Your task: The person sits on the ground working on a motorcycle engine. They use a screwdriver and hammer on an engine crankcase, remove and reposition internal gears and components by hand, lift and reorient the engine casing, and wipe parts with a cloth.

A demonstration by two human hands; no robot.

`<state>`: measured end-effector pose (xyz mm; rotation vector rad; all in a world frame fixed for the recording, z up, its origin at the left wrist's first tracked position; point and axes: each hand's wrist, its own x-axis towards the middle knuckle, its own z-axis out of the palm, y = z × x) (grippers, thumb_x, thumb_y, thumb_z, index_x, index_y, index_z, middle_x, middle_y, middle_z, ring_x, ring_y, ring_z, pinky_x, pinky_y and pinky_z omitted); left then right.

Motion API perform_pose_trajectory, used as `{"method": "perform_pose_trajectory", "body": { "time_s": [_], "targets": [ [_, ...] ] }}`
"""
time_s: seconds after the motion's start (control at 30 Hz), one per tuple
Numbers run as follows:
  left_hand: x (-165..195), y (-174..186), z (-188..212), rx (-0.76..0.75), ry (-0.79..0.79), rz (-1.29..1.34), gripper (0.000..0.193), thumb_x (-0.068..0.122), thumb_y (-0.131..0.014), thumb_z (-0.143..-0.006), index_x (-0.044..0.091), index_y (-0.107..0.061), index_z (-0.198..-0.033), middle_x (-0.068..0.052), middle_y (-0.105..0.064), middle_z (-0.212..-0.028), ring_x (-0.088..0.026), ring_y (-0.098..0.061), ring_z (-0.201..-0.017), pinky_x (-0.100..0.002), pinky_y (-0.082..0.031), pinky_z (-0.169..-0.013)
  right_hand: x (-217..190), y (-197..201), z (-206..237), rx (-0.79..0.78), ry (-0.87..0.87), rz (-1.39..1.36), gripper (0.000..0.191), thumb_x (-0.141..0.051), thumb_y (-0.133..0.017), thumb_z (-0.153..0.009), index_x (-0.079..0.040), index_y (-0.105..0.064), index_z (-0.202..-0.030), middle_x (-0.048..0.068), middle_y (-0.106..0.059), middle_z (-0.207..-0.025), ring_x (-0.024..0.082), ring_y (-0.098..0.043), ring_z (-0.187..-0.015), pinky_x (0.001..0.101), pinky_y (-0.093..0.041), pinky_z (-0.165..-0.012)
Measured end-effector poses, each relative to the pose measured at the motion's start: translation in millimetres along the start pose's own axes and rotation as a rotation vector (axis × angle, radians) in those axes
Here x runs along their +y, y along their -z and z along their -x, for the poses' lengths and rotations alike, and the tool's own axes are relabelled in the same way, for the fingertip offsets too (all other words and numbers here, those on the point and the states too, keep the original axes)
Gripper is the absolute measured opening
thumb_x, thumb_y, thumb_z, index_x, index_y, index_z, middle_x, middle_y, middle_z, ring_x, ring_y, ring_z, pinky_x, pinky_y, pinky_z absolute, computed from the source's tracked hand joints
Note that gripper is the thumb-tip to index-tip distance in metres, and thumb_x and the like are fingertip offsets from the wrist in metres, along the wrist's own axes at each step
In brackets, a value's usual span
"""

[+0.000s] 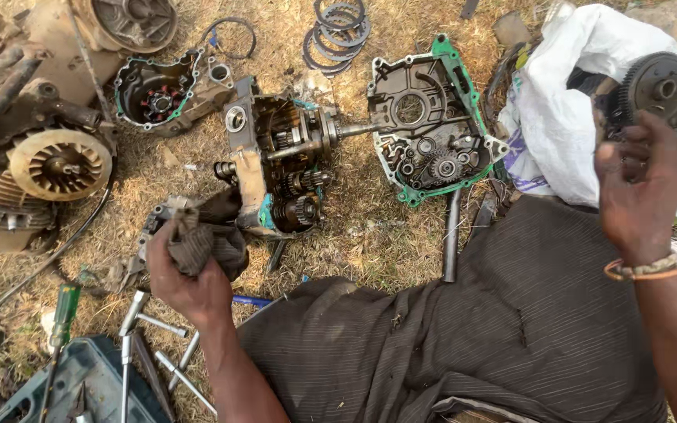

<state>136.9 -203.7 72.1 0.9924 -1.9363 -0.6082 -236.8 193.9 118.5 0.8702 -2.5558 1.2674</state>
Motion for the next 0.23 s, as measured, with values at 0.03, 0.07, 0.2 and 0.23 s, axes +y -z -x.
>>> {"method": "perform_pose_trajectory", "body": {
  "time_s": [0.03,0.07,0.2,0.23],
  "targets": [
    [9.0,5.5,4.9,0.167,-0.07,0.167,0.043,-0.01,-0.071,-0.093,0.005,-0.064,-0.132,-0.008,-0.068,-0.124,-0.02,-0.067,-0.114,-0.037,-0.06,-0.096,-21.5,-14.3,15.4,-0.053,-0.014,-0.179,0.05,-0.019,-0.067,-0.114,0.001,-0.046,-0.155,0.018,-0.054,-0.134,0.025,-0.06,-0.121,0.0367,-0.056,-0.102],
    [22.6,10.0,12.9,0.169,-0.017,0.238,0.039,-0.008,-0.07,-0.094,0.005,-0.064,-0.13,-0.009,-0.069,-0.122,-0.021,-0.07,-0.108,-0.037,-0.061,-0.093,-43.2,-29.7,32.1,-0.197,-0.18,-0.232,0.051,-0.028,-0.059,-0.111,-0.004,-0.047,-0.154,0.016,-0.06,-0.14,0.025,-0.066,-0.124,0.0352,-0.06,-0.095],
    [115.1,-5.1,70.1,0.061,0.126,0.649,0.036,-0.002,-0.067,-0.096,0.002,-0.06,-0.132,-0.011,-0.067,-0.129,-0.028,-0.07,-0.118,-0.045,-0.062,-0.107,-110.8,-127.5,97.9,-0.695,-0.245,-0.769,0.06,-0.045,-0.048,-0.102,-0.018,-0.041,-0.155,0.009,-0.045,-0.161,0.027,-0.057,-0.139,0.0428,-0.057,-0.103],
    [131.0,-23.3,64.2,0.065,0.128,0.634,0.036,-0.002,-0.067,-0.096,0.002,-0.06,-0.132,-0.011,-0.067,-0.129,-0.028,-0.07,-0.118,-0.045,-0.062,-0.107,-119.9,-148.6,111.7,-0.792,-0.34,-0.944,0.065,-0.046,-0.047,-0.101,-0.02,-0.034,-0.159,0.008,-0.037,-0.167,0.026,-0.05,-0.145,0.0459,-0.054,-0.11]
  ]
}}
